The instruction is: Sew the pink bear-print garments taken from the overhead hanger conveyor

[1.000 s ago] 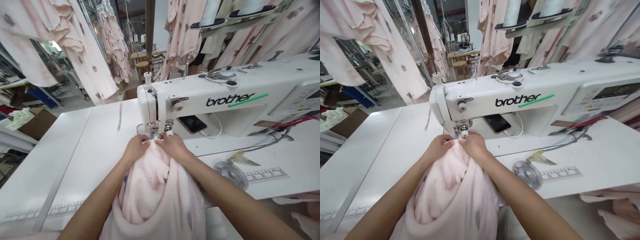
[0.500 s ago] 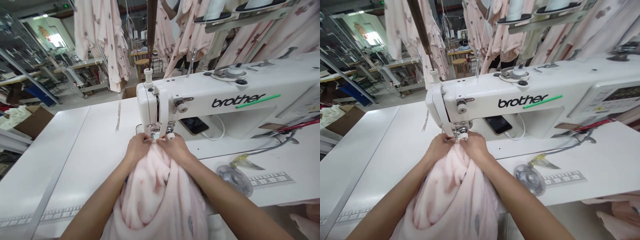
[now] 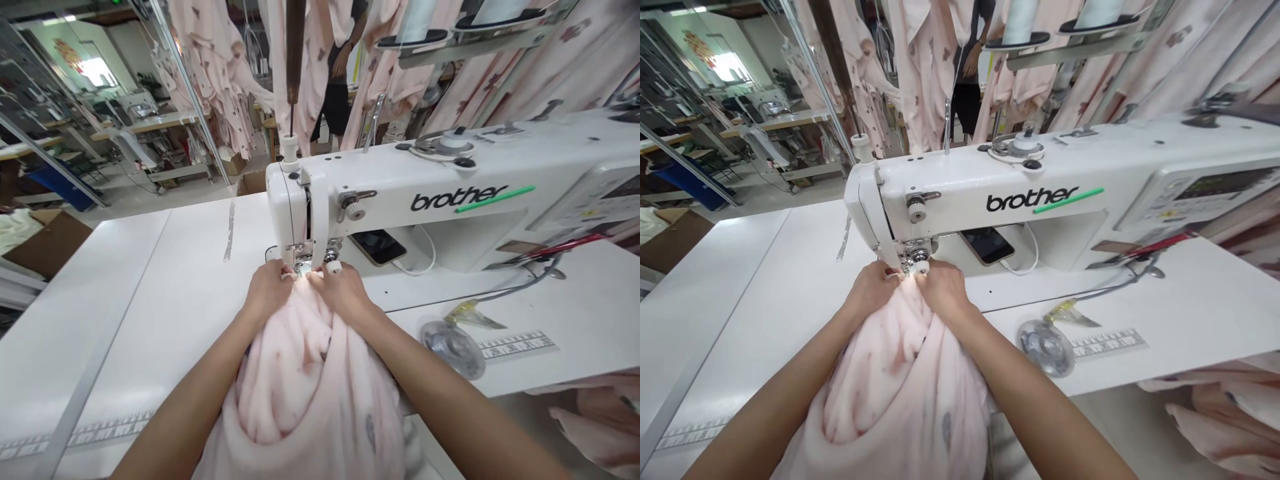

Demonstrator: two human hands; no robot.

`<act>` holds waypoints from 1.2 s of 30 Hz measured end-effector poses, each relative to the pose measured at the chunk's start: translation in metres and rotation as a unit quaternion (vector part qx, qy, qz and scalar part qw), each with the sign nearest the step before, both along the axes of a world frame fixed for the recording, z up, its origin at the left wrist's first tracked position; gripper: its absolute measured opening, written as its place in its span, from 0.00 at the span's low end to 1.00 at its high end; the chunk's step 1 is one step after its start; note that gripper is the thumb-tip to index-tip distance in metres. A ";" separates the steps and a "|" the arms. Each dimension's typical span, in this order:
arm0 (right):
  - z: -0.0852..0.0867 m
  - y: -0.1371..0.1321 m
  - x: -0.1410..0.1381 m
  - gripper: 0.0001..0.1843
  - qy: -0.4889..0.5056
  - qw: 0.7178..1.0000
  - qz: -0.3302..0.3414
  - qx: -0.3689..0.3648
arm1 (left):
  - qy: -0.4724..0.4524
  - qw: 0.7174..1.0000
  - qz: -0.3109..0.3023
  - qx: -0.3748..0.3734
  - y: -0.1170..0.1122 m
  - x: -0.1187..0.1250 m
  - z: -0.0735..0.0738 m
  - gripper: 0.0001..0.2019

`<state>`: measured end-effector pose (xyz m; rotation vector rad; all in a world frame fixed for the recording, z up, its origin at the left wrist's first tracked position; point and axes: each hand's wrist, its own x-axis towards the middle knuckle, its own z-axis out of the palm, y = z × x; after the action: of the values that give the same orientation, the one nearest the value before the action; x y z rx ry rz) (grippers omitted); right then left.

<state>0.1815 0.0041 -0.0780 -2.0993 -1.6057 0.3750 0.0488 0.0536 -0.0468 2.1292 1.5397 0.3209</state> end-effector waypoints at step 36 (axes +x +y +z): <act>-0.003 0.006 -0.008 0.07 -0.103 0.994 -0.017 0.033 | 0.053 0.997 0.026 0.057 0.003 0.005 -0.004 0.09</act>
<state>0.1734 0.0096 -0.0811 -2.1696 -1.6698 0.0944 0.0540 0.0562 -0.0511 2.2287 1.6756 0.3260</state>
